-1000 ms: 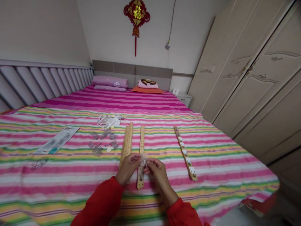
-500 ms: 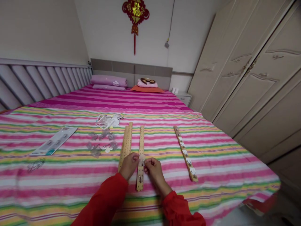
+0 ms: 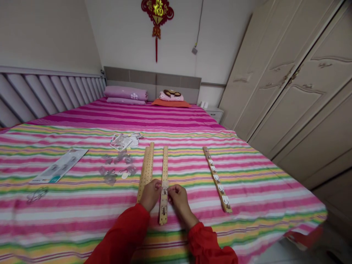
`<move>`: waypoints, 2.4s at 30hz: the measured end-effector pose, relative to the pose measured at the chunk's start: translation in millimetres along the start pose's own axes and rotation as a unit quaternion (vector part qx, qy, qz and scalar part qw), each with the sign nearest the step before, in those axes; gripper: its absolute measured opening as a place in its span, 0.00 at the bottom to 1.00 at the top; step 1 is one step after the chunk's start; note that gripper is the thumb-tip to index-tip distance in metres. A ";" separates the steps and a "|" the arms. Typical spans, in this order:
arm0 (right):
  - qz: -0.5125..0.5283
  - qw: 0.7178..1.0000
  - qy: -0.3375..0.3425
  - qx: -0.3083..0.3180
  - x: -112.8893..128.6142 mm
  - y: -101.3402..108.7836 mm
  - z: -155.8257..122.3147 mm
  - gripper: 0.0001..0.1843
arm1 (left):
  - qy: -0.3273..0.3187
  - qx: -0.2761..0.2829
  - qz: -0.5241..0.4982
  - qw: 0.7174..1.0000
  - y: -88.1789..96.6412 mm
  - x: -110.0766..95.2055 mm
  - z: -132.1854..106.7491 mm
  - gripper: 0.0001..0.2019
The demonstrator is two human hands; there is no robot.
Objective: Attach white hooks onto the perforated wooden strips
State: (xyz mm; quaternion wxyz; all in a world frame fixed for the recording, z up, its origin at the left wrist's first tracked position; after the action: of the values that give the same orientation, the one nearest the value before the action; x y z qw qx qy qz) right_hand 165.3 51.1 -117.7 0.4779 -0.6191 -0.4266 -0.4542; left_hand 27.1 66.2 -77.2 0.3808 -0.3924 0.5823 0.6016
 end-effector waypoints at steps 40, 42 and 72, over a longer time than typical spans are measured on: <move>-0.011 0.998 0.059 -0.020 -4.7 1.1 -3.1 0.16 | -0.041 0.010 -0.003 0.999 -4.3 9.1 -2.8 0.13; -0.025 0.997 0.072 -0.017 -7.2 2.3 -2.5 0.18 | -0.061 -0.002 0.025 0.998 -3.0 8.5 -3.1 0.13; 0.002 0.998 0.059 0.023 -0.2 4.3 -11.2 0.14 | 0.079 -0.249 0.049 0.964 135.7 35.0 23.9 0.11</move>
State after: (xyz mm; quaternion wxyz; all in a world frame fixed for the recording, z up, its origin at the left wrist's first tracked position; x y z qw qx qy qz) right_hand 167.7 39.4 -117.3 0.5176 -0.5808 -0.4064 -0.4792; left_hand -111.9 85.9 -54.4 0.1942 -0.4922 0.4606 0.7126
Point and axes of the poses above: each hand's wrist, its own z-axis towards the middle knuckle, its own y-axis out of the back of the hand, x = y × z, the point moved 6 cm from there along z, towards the middle knuckle, and after that the axes turned 1 degree about y, right-handed, at the moved point
